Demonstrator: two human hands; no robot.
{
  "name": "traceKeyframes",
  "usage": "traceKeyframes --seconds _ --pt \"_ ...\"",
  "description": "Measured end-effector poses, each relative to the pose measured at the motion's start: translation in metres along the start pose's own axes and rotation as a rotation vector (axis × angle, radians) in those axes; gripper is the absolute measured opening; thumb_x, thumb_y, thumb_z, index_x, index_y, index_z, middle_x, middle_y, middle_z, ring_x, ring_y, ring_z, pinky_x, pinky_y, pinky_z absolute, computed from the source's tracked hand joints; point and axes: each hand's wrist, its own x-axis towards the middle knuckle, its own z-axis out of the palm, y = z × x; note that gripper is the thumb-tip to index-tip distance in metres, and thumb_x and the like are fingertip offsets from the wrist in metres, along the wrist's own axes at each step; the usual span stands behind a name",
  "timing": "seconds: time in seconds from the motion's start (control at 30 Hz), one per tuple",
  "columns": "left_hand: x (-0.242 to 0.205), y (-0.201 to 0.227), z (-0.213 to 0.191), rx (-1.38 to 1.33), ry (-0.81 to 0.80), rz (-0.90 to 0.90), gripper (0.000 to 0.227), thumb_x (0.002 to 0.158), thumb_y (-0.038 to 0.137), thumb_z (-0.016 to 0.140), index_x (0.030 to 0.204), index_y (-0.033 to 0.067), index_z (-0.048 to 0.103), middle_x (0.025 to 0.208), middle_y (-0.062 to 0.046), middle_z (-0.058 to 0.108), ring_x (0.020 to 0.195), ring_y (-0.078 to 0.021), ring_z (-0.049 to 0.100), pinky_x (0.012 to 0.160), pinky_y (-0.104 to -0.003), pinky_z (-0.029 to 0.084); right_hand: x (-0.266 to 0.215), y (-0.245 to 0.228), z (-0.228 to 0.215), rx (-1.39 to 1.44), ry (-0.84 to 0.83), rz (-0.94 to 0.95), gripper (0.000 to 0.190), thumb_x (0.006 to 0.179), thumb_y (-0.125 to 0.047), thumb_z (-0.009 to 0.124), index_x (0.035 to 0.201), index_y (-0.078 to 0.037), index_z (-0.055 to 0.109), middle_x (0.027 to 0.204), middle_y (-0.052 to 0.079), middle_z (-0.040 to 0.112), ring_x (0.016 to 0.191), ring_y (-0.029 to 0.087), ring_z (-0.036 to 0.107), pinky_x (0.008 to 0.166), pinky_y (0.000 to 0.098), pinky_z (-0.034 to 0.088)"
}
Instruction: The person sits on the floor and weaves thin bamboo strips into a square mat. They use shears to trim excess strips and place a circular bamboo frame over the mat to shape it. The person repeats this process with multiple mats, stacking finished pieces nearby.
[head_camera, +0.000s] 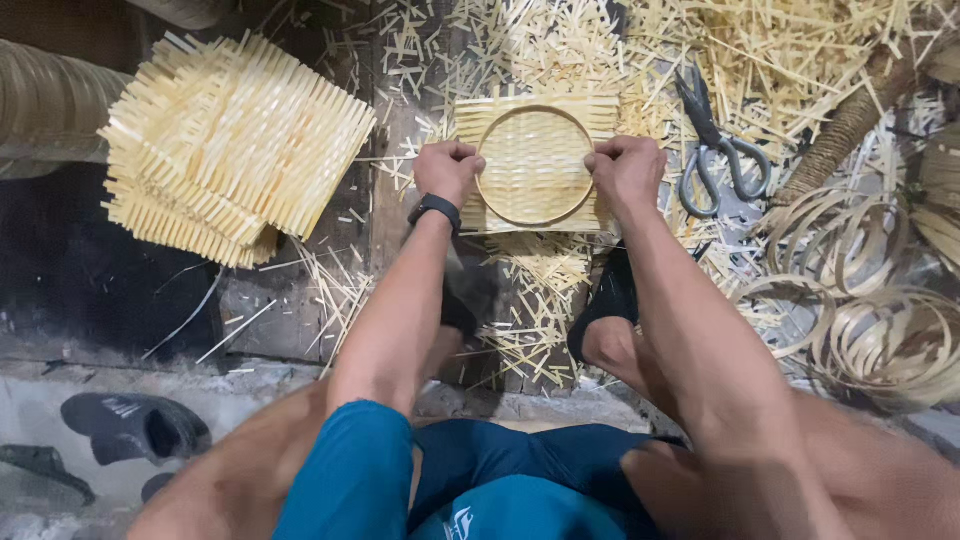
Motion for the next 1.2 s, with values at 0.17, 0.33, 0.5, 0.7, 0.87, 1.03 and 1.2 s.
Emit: traceKeyframes --seconds 0.17,0.33,0.5,0.7,0.87,1.03,1.2 --pt "0.003 -0.001 -0.001 -0.027 -0.02 -0.006 0.023 0.066 0.017 0.086 0.088 0.0104 0.083 0.082 -0.007 0.08 0.073 -0.0177 0.077 0.075 -0.03 0.06 0.002 0.002 0.002 0.025 0.012 0.014 0.02 0.075 -0.013 0.085 0.092 -0.005 0.082 0.079 0.012 0.077 0.072 0.021 0.075 0.074 0.0319 0.058" --pt "0.003 0.0 0.002 -0.054 -0.01 -0.038 0.023 0.066 0.015 0.086 0.088 0.0101 0.083 0.081 -0.007 0.079 0.072 -0.0169 0.076 0.072 -0.029 0.06 0.002 0.002 0.002 0.121 -0.029 0.045 0.021 0.078 -0.012 0.084 0.097 -0.004 0.08 0.079 0.011 0.077 0.066 0.016 0.073 0.066 0.0294 0.058" --pt "-0.001 -0.01 0.009 -0.145 0.025 -0.021 0.019 0.069 0.014 0.085 0.087 0.0085 0.082 0.077 -0.007 0.079 0.069 -0.0161 0.076 0.07 -0.029 0.059 0.008 0.014 0.002 0.045 -0.034 -0.052 0.021 0.077 -0.013 0.087 0.095 -0.003 0.082 0.077 0.011 0.077 0.066 0.013 0.072 0.066 0.0278 0.057" --pt "0.003 -0.026 0.016 -0.157 0.0 0.01 0.02 0.067 0.012 0.087 0.086 0.0074 0.082 0.075 -0.008 0.078 0.065 -0.015 0.074 0.067 -0.028 0.059 0.018 0.028 0.001 0.122 -0.154 0.018 0.019 0.077 -0.014 0.085 0.093 -0.003 0.081 0.079 0.008 0.077 0.07 0.012 0.071 0.067 0.029 0.058" --pt "0.013 -0.008 -0.005 -0.293 -0.217 -0.166 0.021 0.067 0.012 0.087 0.086 0.0058 0.081 0.076 -0.007 0.079 0.066 -0.0166 0.074 0.062 -0.033 0.061 0.015 -0.02 -0.019 -0.163 -0.256 -0.053 0.03 0.076 -0.019 0.089 0.099 -0.003 0.08 0.089 0.015 0.076 0.079 0.022 0.071 0.078 0.0359 0.058" --pt "0.031 0.032 0.006 0.194 -0.048 0.529 0.021 0.088 0.025 0.084 0.104 0.0122 0.082 0.106 -0.007 0.073 0.108 -0.0275 0.066 0.1 -0.041 0.052 -0.03 -0.074 0.0 -0.337 -0.433 -0.613 0.09 0.078 -0.042 0.079 0.145 0.006 0.042 0.15 0.028 0.037 0.142 0.043 0.036 0.125 0.0502 0.031" --pt "0.042 0.05 0.036 0.123 -0.015 0.884 0.018 0.089 0.026 0.078 0.104 0.0183 0.082 0.112 -0.007 0.071 0.114 -0.0368 0.057 0.099 -0.048 0.044 -0.057 -0.071 0.045 -0.922 -0.356 -1.001 0.089 0.091 -0.064 0.055 0.145 0.006 0.047 0.153 0.033 0.037 0.149 0.048 0.021 0.123 0.059 0.015"
